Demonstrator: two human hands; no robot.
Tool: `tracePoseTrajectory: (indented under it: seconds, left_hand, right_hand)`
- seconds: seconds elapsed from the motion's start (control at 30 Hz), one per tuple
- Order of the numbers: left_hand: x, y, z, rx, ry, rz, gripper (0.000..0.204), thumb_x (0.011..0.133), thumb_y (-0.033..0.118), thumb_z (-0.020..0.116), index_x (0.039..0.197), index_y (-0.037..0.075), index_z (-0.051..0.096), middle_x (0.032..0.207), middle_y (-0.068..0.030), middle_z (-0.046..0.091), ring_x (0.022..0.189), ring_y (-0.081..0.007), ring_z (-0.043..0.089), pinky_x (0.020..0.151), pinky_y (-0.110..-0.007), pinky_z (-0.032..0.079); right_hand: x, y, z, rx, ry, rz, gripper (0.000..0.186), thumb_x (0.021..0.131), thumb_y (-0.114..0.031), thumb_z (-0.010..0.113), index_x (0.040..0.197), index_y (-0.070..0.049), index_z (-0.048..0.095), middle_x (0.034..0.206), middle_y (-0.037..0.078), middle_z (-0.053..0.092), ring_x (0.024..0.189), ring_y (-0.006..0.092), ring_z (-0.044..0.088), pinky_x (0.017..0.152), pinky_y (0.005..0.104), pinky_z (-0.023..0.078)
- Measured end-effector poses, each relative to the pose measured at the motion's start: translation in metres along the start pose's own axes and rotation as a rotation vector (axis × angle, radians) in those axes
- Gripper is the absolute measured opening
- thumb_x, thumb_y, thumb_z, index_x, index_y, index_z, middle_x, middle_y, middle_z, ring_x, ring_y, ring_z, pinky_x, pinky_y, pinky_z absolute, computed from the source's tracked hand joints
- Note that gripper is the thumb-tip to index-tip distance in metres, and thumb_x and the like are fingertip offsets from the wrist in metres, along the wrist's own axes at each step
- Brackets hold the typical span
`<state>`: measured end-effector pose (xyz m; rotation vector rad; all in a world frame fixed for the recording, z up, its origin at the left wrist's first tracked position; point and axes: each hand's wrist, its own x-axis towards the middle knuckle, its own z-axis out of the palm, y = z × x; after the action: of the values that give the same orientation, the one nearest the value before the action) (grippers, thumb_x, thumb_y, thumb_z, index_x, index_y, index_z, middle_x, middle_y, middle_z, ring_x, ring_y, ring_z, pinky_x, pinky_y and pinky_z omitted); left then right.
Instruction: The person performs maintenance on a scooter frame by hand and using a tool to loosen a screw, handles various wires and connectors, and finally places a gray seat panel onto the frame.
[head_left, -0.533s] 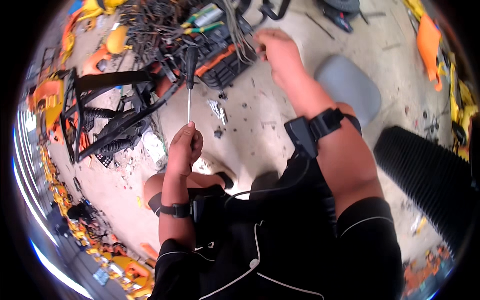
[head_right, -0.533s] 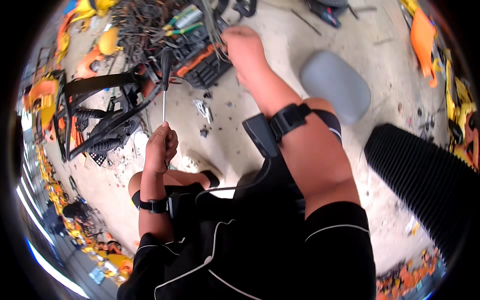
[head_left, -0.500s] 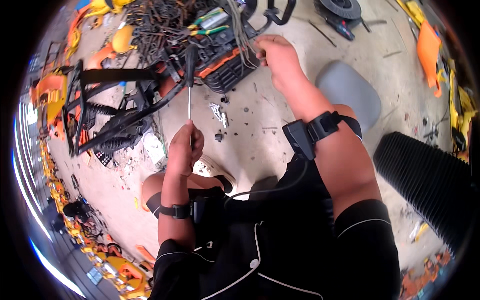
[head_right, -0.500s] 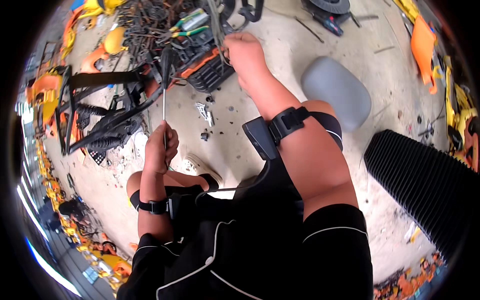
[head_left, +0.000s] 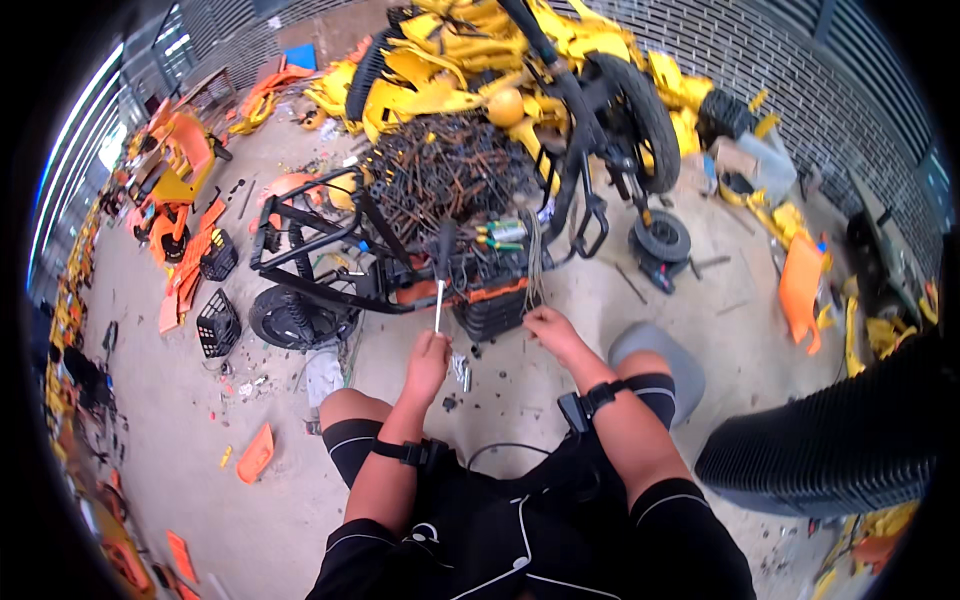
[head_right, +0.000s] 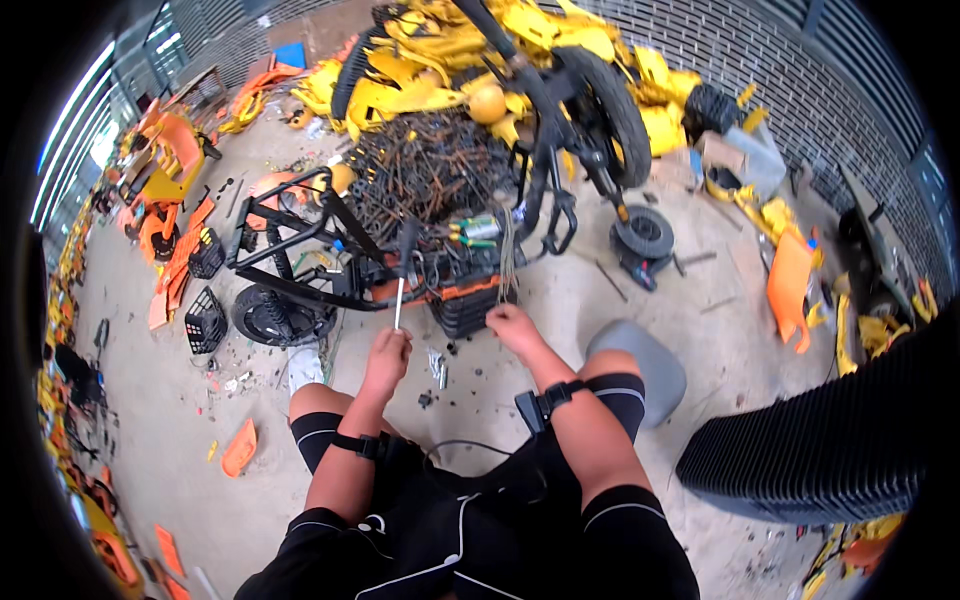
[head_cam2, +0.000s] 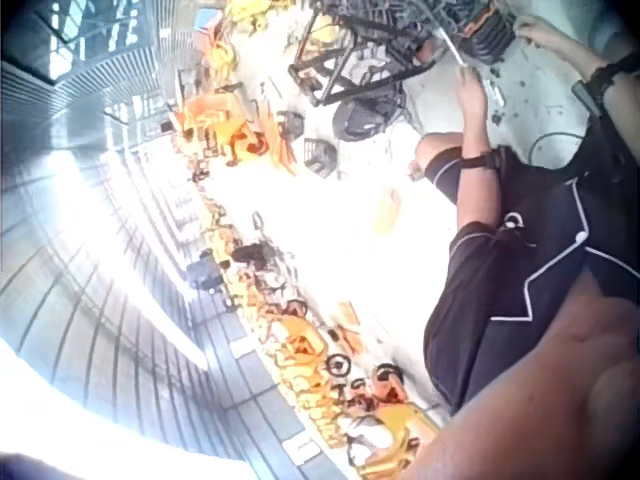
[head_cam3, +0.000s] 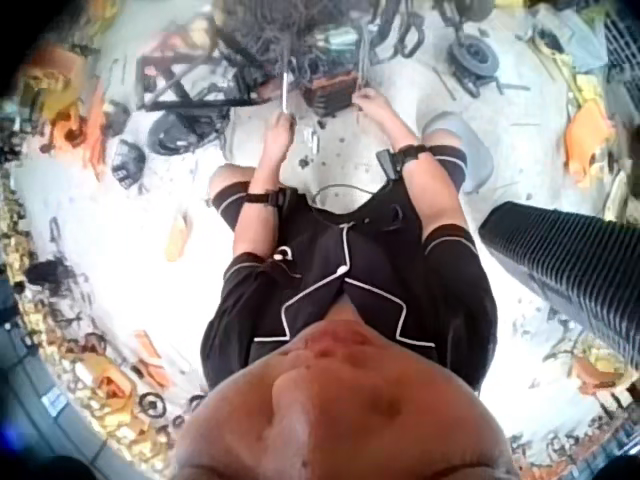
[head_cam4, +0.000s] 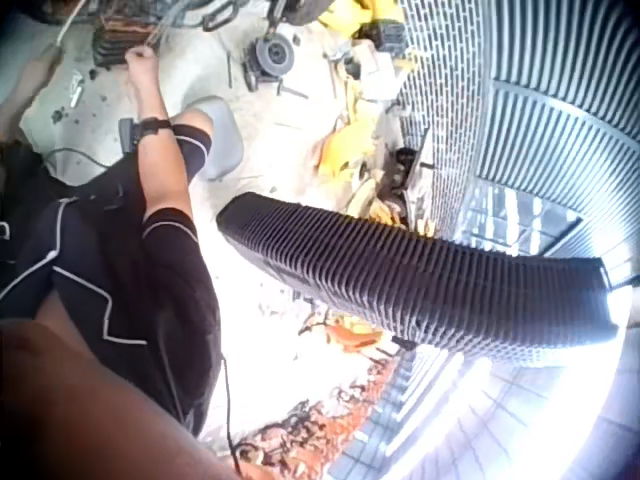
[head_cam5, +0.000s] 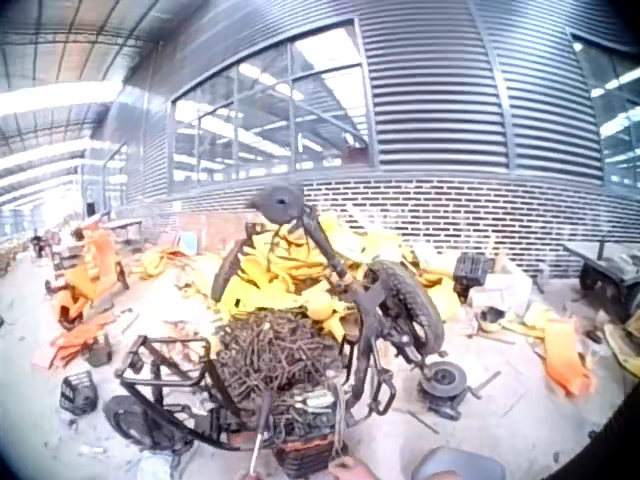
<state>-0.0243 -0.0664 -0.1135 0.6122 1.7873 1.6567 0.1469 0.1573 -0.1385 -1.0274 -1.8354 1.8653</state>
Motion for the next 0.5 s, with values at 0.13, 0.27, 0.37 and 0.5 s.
tracePoseTrajectory:
  seconds: [0.13, 0.27, 0.37, 0.5]
  left_hand:
    - [-0.006, 0.011, 0.018, 0.391, 0.064, 0.251, 0.022, 0.103, 0.026, 0.056, 0.098, 0.004, 0.058, 0.08, -0.0177, 0.065, 0.072, -0.035, 0.065, 0.065, -0.047, 0.049]
    - [-0.018, 0.041, 0.01, 0.576, 0.021, 0.339, 0.017, 0.099, 0.023, 0.06, 0.1, 0.006, 0.062, 0.087, -0.0214, 0.067, 0.083, -0.0425, 0.066, 0.071, -0.051, 0.051]
    - [-0.013, 0.044, 0.017, 0.533, 0.03, 0.468, 0.016, 0.096, 0.024, 0.064, 0.099, 0.008, 0.063, 0.086, -0.0202, 0.068, 0.083, -0.0449, 0.065, 0.071, -0.054, 0.051]
    - [-0.016, 0.072, -0.004, 0.684, -0.056, 0.389, 0.021, 0.098, 0.027, 0.06, 0.095, 0.007, 0.06, 0.086, -0.0202, 0.068, 0.083, -0.0454, 0.064, 0.071, -0.056, 0.051]
  right_hand:
    - [-0.009, -0.01, -0.026, -0.084, 0.067, -0.013, 0.023, 0.093, -0.023, 0.068, 0.109, -0.006, 0.066, 0.093, 0.002, 0.068, 0.08, 0.0129, 0.064, 0.068, 0.0295, 0.051]
    - [-0.022, -0.041, -0.015, -0.362, 0.268, -0.321, 0.031, 0.086, -0.011, 0.07, 0.115, -0.003, 0.063, 0.104, 0.007, 0.068, 0.089, 0.019, 0.065, 0.079, 0.035, 0.053]
    - [-0.022, -0.1, -0.012, -0.769, 0.493, -0.727, 0.048, 0.078, -0.002, 0.068, 0.125, -0.004, 0.058, 0.126, 0.017, 0.061, 0.113, 0.0308, 0.06, 0.098, 0.0412, 0.048]
    - [-0.029, -0.185, 0.03, -1.115, 0.4, -0.912, 0.068, 0.07, 0.001, 0.062, 0.137, -0.01, 0.055, 0.151, 0.019, 0.043, 0.142, 0.0422, 0.036, 0.116, 0.0551, 0.029]
